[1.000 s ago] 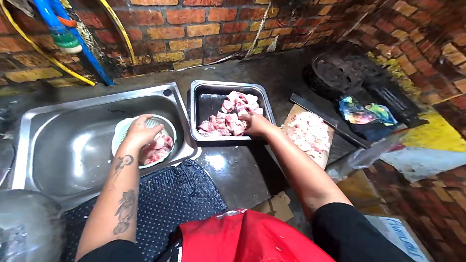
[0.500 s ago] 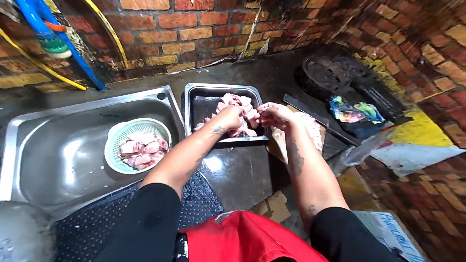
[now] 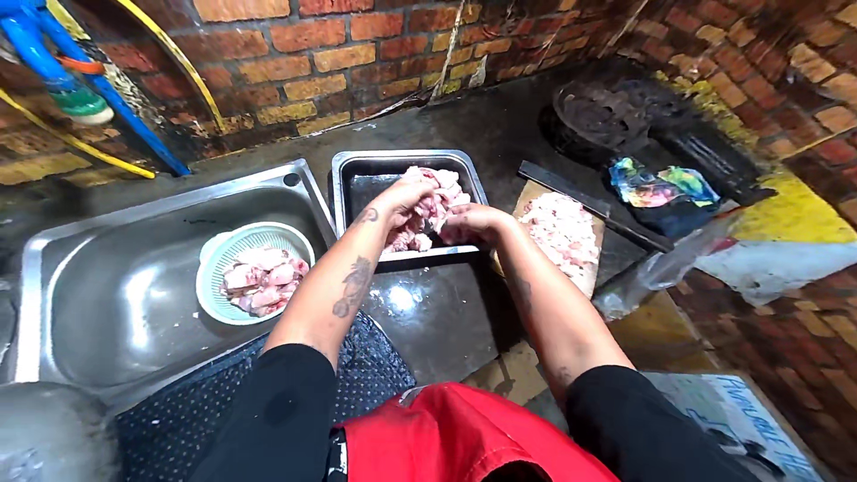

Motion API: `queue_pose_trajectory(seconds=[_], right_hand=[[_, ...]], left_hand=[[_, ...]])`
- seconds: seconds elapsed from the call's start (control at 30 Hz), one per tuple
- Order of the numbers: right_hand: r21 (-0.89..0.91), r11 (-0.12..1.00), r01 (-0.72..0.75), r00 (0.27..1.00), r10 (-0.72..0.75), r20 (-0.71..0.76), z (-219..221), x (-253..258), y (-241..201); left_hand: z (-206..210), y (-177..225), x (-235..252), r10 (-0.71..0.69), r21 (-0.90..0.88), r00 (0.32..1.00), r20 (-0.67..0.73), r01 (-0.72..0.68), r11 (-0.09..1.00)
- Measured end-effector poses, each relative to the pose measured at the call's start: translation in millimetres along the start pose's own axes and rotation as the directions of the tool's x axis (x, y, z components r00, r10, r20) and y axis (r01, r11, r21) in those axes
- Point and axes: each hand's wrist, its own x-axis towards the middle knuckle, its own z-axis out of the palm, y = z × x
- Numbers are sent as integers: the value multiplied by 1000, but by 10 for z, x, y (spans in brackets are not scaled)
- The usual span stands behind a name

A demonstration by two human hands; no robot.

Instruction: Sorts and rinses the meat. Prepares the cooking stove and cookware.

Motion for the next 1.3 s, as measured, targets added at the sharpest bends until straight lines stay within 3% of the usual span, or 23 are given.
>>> queue_pose_trajectory(seconds=[0.07, 0.17, 0.23, 0.27, 0.33, 0.4, 0.47, 0.53, 0.6, 0.67, 0.7, 0.77, 0.87, 0.97, 1.07, 1.2, 1.3], right_hand=[[202, 977, 70, 997, -64, -38, 12, -105, -149], [328, 901, 283, 957, -241, -164, 200, -252, -527], [275, 815, 509, 850, -426, -312, 524, -320, -793], [176, 766, 619, 759, -526, -383, 750, -325, -895], [-169, 704, 690, 612, -692, -383, 1218, -341, -1036], [-332, 647, 687, 594, -762, -256, 1562, -391, -1123], [-233, 639, 733, 609, -770, -193, 1645, -404, -1189], [-225, 696, 682, 658, -718, -227, 1416, -335, -1204], [-388, 800, 458, 749, -582, -317, 996, -284, -1103], [-475, 871, 124, 847, -342, -407, 602, -255, -942], [-480, 877, -25, 872, -216, -440, 461, -222, -838], [-467, 857, -219, 879, -34, -475, 326, -137, -635], [-440, 848, -293, 859, 32, -511, 400, -22, -420], [-426, 841, -333, 834, 52, -549, 505, 26, -351], [-483, 821, -305, 860, 20, -509, 499, 32, -292], [-535, 794, -289, 907, 48, -419, 361, -47, -238], [-243, 964, -105, 863, -33, -504, 238, -222, -100]], left_hand=[[-156, 23, -164, -4, -399, 999, -47, -15, 917], [-320, -12, -490, -10, -547, 997, -72, -31, 837], [-326, -50, -709, 21, -548, 996, -87, -65, 834], [-311, -73, -808, 45, -583, 993, -106, -99, 806], [-256, -117, -988, 100, -659, 969, -224, -226, 717], [-288, -180, -1146, 88, -736, 919, -383, -362, 572], [-484, -326, -1261, 15, -741, 872, -490, -426, 519], [-779, -538, -1454, -19, -709, 838, -545, -448, 545], [-1047, -711, -1681, -96, -593, 756, -648, -421, 686], [-1280, -864, -1852, -167, -381, 650, -741, -202, 902], [-1387, -975, -1881, -190, -276, 607, -772, -51, 960], [-1523, -1122, -1878, -194, -151, 608, -770, 122, 981], [-1395, -977, -1670, -21, 69, 611, -791, 123, 990], [-988, -564, -1330, 240, 351, 712, -659, 9, 936], [-516, -238, -801, 446, 631, 843, -302, -174, 756], [21, -59, 66, 433, 791, 886, 169, -383, 477], [237, -109, 524, 302, 858, 902, 309, -401, 321]])
